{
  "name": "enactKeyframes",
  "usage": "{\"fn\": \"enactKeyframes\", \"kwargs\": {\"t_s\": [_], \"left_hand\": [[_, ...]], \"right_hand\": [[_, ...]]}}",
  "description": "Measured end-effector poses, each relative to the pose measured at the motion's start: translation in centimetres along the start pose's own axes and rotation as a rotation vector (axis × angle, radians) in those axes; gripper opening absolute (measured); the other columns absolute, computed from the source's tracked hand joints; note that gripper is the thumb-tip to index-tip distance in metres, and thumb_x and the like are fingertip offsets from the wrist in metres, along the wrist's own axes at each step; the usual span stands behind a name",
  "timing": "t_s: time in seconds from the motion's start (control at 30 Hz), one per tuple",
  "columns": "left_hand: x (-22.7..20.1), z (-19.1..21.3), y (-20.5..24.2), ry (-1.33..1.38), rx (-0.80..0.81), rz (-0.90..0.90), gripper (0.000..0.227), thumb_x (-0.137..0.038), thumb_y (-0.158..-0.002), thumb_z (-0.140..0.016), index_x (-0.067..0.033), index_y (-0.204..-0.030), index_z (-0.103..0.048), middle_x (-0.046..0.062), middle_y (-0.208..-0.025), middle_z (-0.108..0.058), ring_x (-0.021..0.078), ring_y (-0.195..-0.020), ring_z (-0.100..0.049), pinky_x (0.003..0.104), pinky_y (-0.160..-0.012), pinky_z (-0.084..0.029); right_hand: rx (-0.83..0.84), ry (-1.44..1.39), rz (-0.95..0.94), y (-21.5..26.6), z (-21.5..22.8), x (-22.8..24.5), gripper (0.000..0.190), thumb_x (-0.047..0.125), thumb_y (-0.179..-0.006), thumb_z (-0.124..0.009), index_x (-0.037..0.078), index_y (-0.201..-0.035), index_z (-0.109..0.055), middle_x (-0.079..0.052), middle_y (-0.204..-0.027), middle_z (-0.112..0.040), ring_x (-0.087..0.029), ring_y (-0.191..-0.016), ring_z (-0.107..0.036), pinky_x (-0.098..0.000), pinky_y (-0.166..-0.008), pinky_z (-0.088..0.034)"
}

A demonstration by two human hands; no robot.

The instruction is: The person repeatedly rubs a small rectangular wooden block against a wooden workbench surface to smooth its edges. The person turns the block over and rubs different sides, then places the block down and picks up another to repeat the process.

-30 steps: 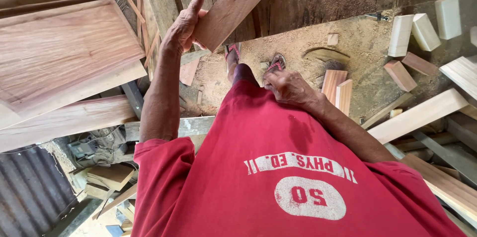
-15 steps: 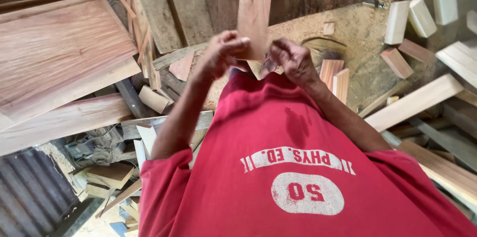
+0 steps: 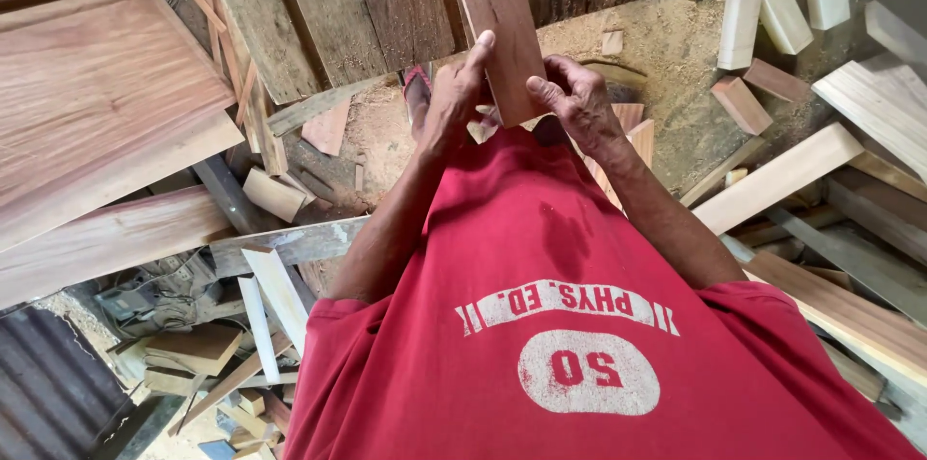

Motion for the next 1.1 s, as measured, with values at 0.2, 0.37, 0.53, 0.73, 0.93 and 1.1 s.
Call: {"fn": "enactKeyframes", "kwargs": {"t_s": [0.2,0.37,0.53,0.73,0.93,1.1], "left_hand": [[-0.7,-0.3,1.3,-0.102,-0.097,0.01,0.088,-0.073,-0.086,-0.055,0.0012,-0.133,-0.063,0.019,-0.108,-0.076,0.0244,-0.084,-0.075,0.037,-0.058,-0.065],[1.5,-1.7,1.4,0.087,0.036,-0.039,0.083,-0.059,-0.077,-0.073,0.0002,-0.131,-0.051,0.016,-0.114,-0.068,0.0249,-0.096,-0.073,0.04,-0.068,-0.067],[5.3,0.6,-0.8,0.294,0.168,-0.209,0.076,-0.053,-0.088,-0.074,0.0054,-0.134,-0.055,0.019,-0.117,-0.069,0.0255,-0.099,-0.071,0.039,-0.076,-0.063],[1.6,-0.2,3.2,0.896,0.672,-0.231,0.083,-0.066,-0.101,-0.06,0.0066,-0.141,-0.054,0.023,-0.117,-0.069,0.0289,-0.088,-0.071,0.038,-0.069,-0.059],[1.3,-0.7,3.7,1.054,0.722,-0.151,0.097,-0.074,-0.092,-0.053,0.0067,-0.147,-0.048,0.022,-0.114,-0.07,0.0293,-0.084,-0.072,0.038,-0.061,-0.057],[1.2,-0.4,3.8,1.056,0.698,-0.139,0.097,-0.073,-0.095,-0.052,0.0086,-0.148,-0.047,0.023,-0.112,-0.072,0.0292,-0.082,-0.072,0.04,-0.058,-0.057]], "right_hand": [[0.004,-0.062,0.006,-0.5,0.1,0.0,0.047,0.033,-0.104,-0.064,-0.005,-0.131,-0.063,-0.014,-0.115,-0.075,-0.019,-0.103,-0.072,-0.0318,-0.091,-0.061],[0.041,-0.058,0.092,-0.3,-0.8,1.2,0.049,0.033,-0.105,-0.064,-0.006,-0.134,-0.06,-0.018,-0.119,-0.074,-0.023,-0.108,-0.073,-0.0339,-0.093,-0.06],[0.049,0.041,0.152,1.3,-1.3,2.9,0.053,0.037,-0.104,-0.064,-0.005,-0.136,-0.059,-0.022,-0.123,-0.071,-0.027,-0.113,-0.071,-0.0361,-0.096,-0.06],[0.133,-0.003,0.339,2.7,-4.1,7.8,0.052,0.025,-0.101,-0.07,-0.008,-0.139,-0.055,-0.023,-0.128,-0.066,-0.028,-0.116,-0.068,-0.0342,-0.096,-0.06],[0.211,-0.117,0.173,2.7,-5.2,7.4,0.038,0.011,-0.101,-0.064,-0.005,-0.135,-0.054,-0.014,-0.112,-0.065,-0.016,-0.095,-0.073,-0.0265,-0.084,-0.059],[0.175,-0.135,0.287,3.0,-5.0,6.9,0.029,-0.001,-0.105,-0.055,-0.004,-0.134,-0.059,-0.014,-0.115,-0.064,-0.018,-0.102,-0.071,-0.0292,-0.091,-0.059]]}}
Point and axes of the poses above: each hand's wrist, its own y-axis away from the middle knuckle, its own z-axis out of the back of the hand, x = y × z, the point moved 9 cm from there along -y, towards the middle knuckle
